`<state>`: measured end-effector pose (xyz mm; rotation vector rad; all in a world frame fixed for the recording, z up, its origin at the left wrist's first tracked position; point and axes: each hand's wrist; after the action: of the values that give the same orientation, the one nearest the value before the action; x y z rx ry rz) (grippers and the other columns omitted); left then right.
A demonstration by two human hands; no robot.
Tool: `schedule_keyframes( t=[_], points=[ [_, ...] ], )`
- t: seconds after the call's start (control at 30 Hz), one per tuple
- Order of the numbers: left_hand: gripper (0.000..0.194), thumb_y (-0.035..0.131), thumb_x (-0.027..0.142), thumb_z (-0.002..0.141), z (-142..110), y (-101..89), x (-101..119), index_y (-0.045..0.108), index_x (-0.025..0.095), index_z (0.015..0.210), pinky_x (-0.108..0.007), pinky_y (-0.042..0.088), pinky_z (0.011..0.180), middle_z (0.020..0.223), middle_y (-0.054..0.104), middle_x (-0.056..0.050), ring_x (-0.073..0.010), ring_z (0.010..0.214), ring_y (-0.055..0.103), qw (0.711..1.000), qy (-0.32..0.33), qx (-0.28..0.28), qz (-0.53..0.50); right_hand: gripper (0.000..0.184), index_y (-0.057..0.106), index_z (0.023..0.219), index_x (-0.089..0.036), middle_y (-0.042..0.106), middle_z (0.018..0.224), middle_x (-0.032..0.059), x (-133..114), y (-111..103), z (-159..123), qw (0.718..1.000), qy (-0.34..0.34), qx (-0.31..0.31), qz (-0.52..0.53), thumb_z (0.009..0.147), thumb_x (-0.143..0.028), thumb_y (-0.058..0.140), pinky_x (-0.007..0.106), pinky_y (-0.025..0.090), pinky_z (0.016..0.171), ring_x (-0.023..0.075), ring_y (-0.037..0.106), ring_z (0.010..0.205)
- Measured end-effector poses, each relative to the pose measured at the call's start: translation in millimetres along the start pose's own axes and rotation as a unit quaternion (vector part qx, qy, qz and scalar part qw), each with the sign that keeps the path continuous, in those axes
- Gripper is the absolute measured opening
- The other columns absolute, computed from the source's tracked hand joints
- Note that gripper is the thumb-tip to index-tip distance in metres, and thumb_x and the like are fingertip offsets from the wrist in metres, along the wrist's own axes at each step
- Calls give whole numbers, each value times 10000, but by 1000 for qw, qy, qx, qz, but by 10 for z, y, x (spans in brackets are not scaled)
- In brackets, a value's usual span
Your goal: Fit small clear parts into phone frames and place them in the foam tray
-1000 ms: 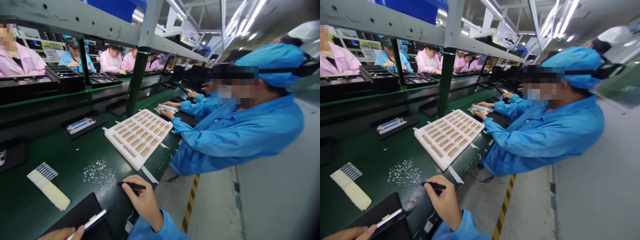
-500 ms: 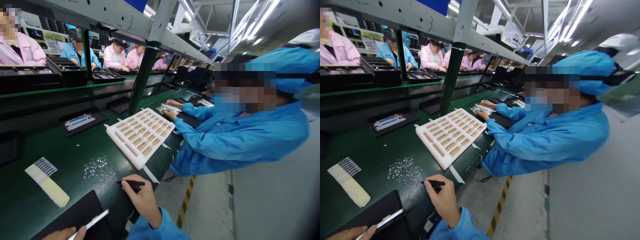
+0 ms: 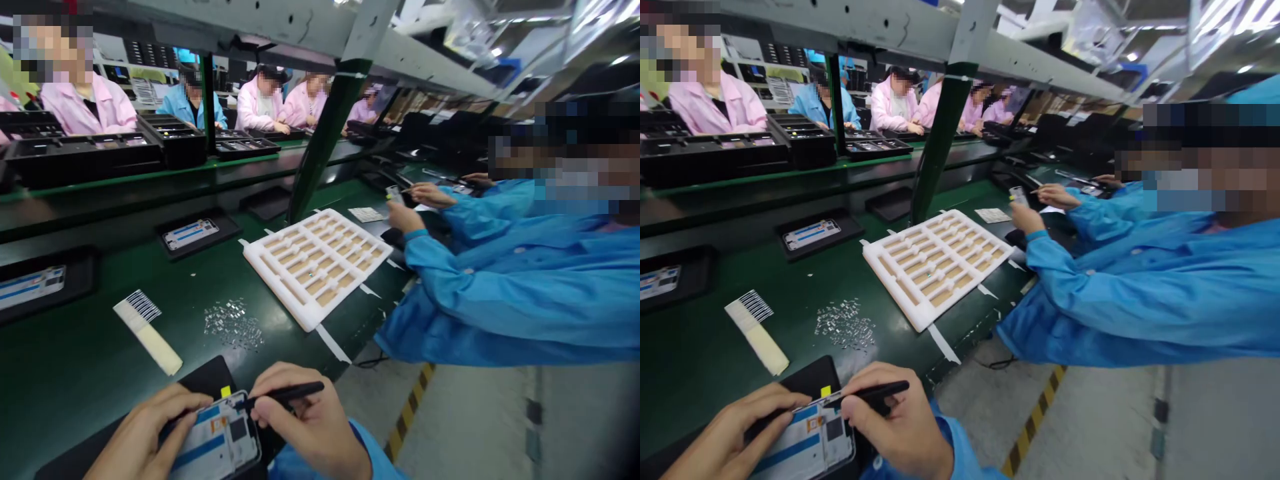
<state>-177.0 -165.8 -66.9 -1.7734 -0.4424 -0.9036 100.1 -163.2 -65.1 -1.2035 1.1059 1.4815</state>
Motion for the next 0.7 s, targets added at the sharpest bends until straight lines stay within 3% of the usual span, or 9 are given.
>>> schedule_keyframes(
  t=[0.23, 0.7],
  points=[
    [448, 463, 586, 1060, 29, 13, 112, 802, 353, 1236, -255, 592, 947, 1159, 791, -36, -201, 1091, 767, 995, -50, -63, -54, 113, 897, 932, -203, 843, 884, 82, 94, 243, 56, 996, 11, -47, -78, 918, -213, 785, 292, 646, 707, 218, 808, 785],
    [388, 497, 545, 1056, -5, 113, 42, 805, 382, 1227, -256, 567, 919, 1134, 785, -9, -191, 1066, 753, 996, -57, -34, -61, 117, 888, 912, -202, 838, 872, 78, 174, 273, 75, 993, 21, -32, -109, 922, -254, 784, 272, 617, 623, 202, 781, 707]
  ],
)
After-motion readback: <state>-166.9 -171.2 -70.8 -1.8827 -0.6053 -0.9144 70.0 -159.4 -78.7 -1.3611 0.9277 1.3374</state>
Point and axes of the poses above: each hand's wrist, its own z-axis towards the middle knuckle, its own y-axis out of the palm, x = y × z
